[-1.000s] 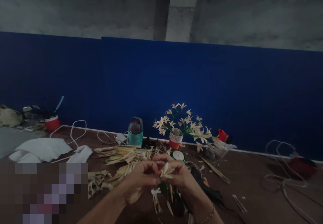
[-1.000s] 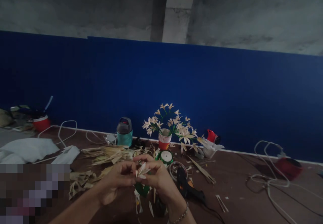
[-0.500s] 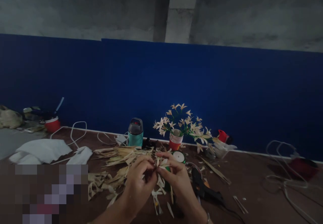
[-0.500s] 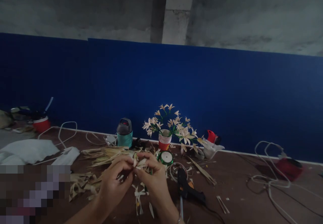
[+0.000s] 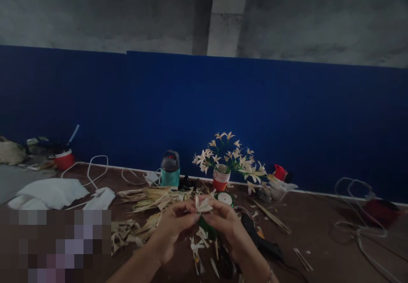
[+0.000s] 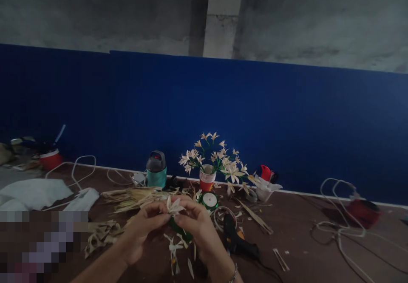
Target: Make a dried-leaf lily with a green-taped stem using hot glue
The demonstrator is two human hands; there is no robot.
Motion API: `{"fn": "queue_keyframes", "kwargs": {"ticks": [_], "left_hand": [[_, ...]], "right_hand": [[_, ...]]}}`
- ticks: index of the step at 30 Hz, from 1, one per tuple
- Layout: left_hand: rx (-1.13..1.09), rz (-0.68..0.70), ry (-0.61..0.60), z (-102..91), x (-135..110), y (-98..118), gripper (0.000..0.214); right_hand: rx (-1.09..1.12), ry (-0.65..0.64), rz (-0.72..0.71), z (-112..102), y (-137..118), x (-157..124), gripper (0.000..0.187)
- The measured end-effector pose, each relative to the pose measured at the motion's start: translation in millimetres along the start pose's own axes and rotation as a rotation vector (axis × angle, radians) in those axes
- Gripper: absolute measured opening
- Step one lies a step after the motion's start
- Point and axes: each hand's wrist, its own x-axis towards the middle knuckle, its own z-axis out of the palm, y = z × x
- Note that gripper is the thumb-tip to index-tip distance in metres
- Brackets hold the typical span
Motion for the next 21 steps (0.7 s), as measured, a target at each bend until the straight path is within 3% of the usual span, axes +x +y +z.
{"fn": "queue_keyframes", "kwargs": {"ticks": [5,8,11,16,21], "left_hand": [[0.143,0.262,0.082,-2.1,5,1,0.023],[0.314,0.443,0.069,-7.4,10,-1,0.019],[0.421,0.539,0.054,-12.8,14,-6,0.013],[0.425,0.566,0.092,-12.1,14,-8,0.011],[0.23,0.395,0.148,-5.7,9,-6,0.017]], "right_hand": [[0.108,0.062,0.027,-1,-2,1,0.013],[0.082,0.109,0.048,3,-2,0,0.017],[0.105,0.153,0.087,8,-3,-2,0.015],[0.146,0.083,0.13,13,-6,-3,0.016],[0.01,0.104,0.048,12,-2,1,0.018]]}}
